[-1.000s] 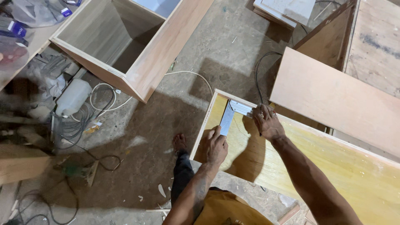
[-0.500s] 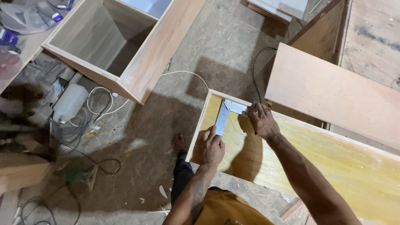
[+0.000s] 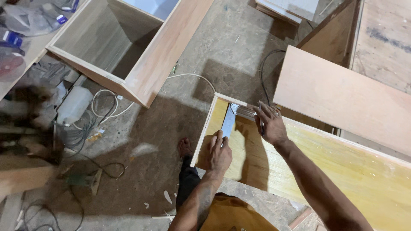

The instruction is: The person measures and marks a wooden board with a square and a pencil, applies glue from a bottle to a wooden strip, and attaches the strip to the board.

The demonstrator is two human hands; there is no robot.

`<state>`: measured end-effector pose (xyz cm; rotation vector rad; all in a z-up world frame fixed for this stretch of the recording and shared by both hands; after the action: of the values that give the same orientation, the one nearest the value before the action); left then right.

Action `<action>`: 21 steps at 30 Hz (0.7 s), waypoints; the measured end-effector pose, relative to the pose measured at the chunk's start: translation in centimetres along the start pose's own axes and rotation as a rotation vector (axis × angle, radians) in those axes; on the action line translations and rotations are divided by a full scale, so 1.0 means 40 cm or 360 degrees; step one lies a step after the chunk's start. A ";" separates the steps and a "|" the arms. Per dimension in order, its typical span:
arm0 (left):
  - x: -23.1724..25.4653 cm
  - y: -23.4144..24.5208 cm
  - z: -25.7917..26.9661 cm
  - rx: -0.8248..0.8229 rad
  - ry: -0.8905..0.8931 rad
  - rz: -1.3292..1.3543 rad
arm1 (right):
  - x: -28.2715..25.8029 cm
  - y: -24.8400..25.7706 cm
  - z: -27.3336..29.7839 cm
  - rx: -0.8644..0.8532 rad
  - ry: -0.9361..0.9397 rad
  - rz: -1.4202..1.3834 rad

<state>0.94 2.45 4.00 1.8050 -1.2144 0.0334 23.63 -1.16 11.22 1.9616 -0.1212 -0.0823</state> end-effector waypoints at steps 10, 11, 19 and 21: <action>0.035 0.045 -0.031 -0.0234 -0.0010 -0.0344 | -0.048 -0.121 -0.148 -0.0436 -0.0558 -0.0971; 0.033 0.045 -0.032 -0.0273 0.0019 -0.0282 | -0.051 -0.109 -0.163 -0.0507 -0.0683 -0.0976; 0.018 0.036 -0.024 -0.0462 0.0120 -0.0128 | -0.065 -0.151 -0.222 -0.0834 -0.0941 -0.0771; 0.012 0.016 -0.012 -0.0530 0.0120 -0.0135 | -0.062 -0.176 -0.230 -0.0806 -0.0972 -0.0570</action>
<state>0.91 2.40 4.94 1.5471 -1.0224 -0.1406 22.55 10.28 8.24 1.3791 -0.1295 -0.8647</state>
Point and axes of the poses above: each hand's wrist, its own z-axis away from the middle knuckle, its own y-axis out of the back of the hand, x = y × z, the point moved 4 cm from there along -z, towards the middle knuckle, and after that the axes turned 1 degree about y, right-handed, at the moved point
